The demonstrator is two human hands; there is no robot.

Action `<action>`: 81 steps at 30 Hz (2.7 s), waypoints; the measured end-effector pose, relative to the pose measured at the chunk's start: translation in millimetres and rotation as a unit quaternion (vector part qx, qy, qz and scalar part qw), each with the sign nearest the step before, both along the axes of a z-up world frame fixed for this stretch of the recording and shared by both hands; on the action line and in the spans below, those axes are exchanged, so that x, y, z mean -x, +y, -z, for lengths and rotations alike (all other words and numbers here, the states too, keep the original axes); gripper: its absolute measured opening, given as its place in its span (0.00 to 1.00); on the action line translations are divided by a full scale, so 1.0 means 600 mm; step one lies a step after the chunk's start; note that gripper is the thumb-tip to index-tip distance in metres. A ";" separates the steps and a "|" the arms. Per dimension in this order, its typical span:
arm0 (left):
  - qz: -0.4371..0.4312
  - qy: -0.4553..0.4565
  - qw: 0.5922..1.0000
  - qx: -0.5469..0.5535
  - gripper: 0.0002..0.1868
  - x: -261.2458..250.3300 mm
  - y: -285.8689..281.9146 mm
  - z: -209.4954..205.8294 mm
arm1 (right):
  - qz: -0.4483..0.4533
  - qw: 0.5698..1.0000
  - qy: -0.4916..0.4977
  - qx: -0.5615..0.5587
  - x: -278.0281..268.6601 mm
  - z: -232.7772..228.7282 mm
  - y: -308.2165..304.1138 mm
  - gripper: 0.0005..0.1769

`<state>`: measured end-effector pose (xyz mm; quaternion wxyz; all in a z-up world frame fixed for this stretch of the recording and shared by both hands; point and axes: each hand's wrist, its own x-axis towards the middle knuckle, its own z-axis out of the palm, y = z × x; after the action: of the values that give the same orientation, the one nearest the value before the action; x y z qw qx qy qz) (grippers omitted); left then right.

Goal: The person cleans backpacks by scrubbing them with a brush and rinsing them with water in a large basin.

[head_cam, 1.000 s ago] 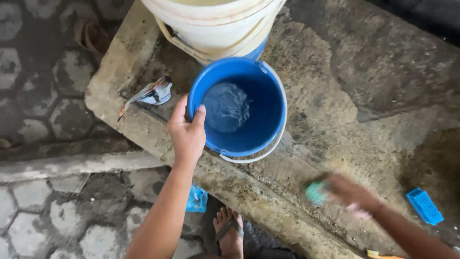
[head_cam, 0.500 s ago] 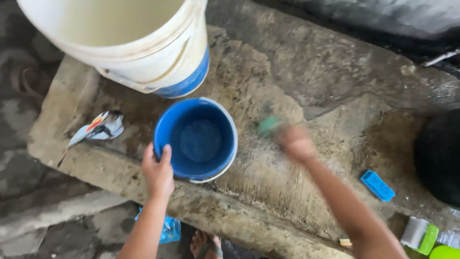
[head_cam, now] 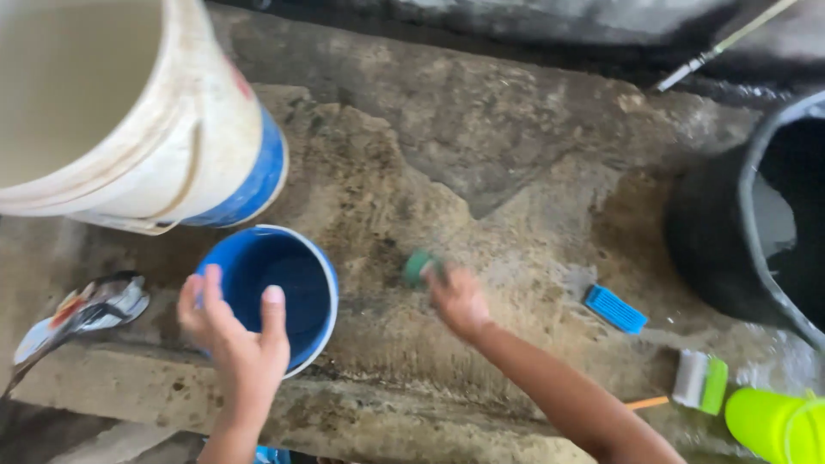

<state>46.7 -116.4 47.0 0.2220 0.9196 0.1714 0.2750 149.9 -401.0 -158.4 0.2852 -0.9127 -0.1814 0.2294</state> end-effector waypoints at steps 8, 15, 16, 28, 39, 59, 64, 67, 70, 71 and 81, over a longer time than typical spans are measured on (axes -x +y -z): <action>0.251 0.005 0.967 0.030 0.21 -0.022 -0.119 -0.048 | 0.280 0.927 -0.109 0.226 -0.174 0.091 -0.486 0.22; 0.426 0.152 0.890 0.056 0.19 -0.070 -0.234 0.001 | -0.056 0.938 -0.323 0.115 0.055 0.124 -0.523 0.35; 0.431 0.154 0.887 0.057 0.19 -0.078 -0.255 0.016 | -0.051 0.938 -0.321 0.119 0.096 0.111 -0.541 0.35; 0.381 0.587 0.712 0.059 0.39 -0.079 -0.546 0.093 | 0.293 0.828 -0.278 0.389 0.100 0.206 -0.603 0.26; 0.235 0.475 0.846 -0.064 0.73 -0.031 -0.507 0.237 | 0.246 0.948 -0.066 0.188 0.091 0.041 -0.610 0.26; -0.015 0.370 0.928 -0.034 0.44 -0.219 -0.420 0.375 | 0.397 0.874 0.238 -0.147 -0.259 -0.031 -0.897 0.08; -0.024 0.368 0.929 -0.033 0.44 -0.222 -0.421 0.371 | 0.298 0.864 0.012 -0.405 -0.320 -0.297 -0.643 0.28; -0.022 0.395 0.918 -0.042 0.44 -0.220 -0.419 0.384 | 0.297 0.913 0.167 0.225 -0.325 -0.427 -0.355 0.31; -0.023 0.421 0.906 -0.044 0.44 -0.214 -0.417 0.405 | 0.392 0.850 0.350 -0.002 -0.291 -0.364 -0.162 0.29; -0.040 0.351 0.926 -0.135 0.47 -0.205 -0.418 0.421 | 0.203 0.920 0.334 0.009 -0.271 -0.292 -0.139 0.34; -0.029 0.318 0.938 -0.138 0.41 -0.208 -0.422 0.421 | 0.357 0.850 -0.295 0.252 -0.609 0.154 -0.450 0.29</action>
<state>171.5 -369.7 -205.5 0.0191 0.9753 0.2202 -0.0040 515.2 -671.0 -250.6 0.0407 -0.9799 0.1455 -0.1300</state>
